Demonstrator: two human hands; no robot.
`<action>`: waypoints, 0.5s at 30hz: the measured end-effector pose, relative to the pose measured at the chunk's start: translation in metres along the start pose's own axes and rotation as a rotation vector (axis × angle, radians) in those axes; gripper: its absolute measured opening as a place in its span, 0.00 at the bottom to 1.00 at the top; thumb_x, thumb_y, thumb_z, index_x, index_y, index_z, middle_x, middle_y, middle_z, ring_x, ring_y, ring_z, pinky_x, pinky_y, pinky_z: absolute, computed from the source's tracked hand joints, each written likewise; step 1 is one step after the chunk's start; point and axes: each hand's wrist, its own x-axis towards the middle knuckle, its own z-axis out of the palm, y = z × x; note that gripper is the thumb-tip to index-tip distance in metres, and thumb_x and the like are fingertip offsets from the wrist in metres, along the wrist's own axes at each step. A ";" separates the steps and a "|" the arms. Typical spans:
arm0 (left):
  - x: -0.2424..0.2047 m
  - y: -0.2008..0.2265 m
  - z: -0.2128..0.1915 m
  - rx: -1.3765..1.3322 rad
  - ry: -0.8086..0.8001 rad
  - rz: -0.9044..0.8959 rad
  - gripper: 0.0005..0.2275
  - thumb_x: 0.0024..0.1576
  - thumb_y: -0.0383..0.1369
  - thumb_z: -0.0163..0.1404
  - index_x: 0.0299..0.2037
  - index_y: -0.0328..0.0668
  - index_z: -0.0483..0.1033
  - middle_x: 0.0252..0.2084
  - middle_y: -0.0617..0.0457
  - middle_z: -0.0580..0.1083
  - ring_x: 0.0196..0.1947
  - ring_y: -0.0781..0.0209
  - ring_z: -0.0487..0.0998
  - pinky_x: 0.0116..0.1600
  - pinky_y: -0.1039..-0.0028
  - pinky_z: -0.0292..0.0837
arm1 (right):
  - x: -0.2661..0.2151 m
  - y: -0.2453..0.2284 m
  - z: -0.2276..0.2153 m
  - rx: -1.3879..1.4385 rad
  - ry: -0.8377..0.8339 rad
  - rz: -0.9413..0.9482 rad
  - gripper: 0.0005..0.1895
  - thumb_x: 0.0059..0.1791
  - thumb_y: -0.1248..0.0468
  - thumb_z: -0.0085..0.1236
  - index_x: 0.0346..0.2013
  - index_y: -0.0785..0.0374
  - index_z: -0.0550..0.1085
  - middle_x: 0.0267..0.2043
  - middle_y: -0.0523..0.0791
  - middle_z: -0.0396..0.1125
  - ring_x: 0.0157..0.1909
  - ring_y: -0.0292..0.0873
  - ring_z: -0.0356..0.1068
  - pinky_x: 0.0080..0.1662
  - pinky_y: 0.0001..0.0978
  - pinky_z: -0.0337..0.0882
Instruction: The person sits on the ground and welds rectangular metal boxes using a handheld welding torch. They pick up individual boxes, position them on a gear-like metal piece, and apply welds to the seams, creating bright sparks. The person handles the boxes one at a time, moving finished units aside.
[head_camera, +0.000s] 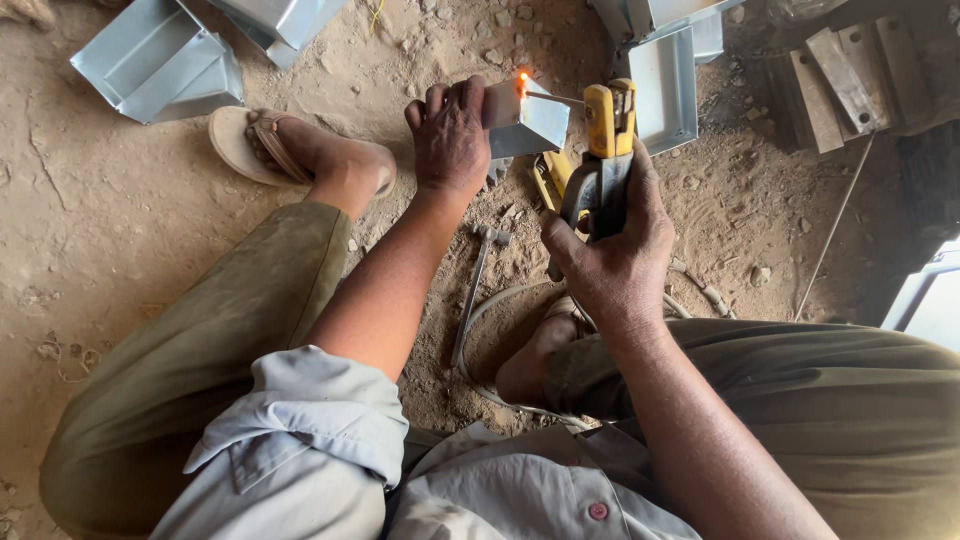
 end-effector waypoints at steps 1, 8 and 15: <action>0.000 0.000 0.001 -0.003 -0.016 -0.007 0.15 0.59 0.34 0.51 0.56 0.51 0.65 0.52 0.51 0.76 0.57 0.49 0.68 0.57 0.55 0.56 | 0.000 0.000 0.000 0.003 0.011 0.019 0.45 0.44 0.67 0.66 0.73 0.67 0.57 0.51 0.45 0.70 0.51 0.36 0.74 0.57 0.31 0.78; 0.009 -0.011 -0.010 0.120 -0.047 -0.020 0.16 0.58 0.34 0.45 0.56 0.42 0.71 0.51 0.44 0.76 0.57 0.43 0.69 0.61 0.43 0.55 | 0.000 0.000 -0.007 0.175 0.215 0.014 0.31 0.45 0.68 0.68 0.61 0.68 0.66 0.42 0.43 0.66 0.40 0.35 0.68 0.43 0.28 0.75; 0.043 -0.038 -0.003 -1.068 -0.385 -1.124 0.23 0.65 0.45 0.36 0.64 0.39 0.64 0.59 0.42 0.73 0.53 0.47 0.79 0.51 0.52 0.78 | 0.015 0.030 -0.020 0.806 0.538 0.424 0.12 0.48 0.69 0.60 0.41 0.61 0.66 0.29 0.43 0.64 0.23 0.37 0.65 0.26 0.31 0.71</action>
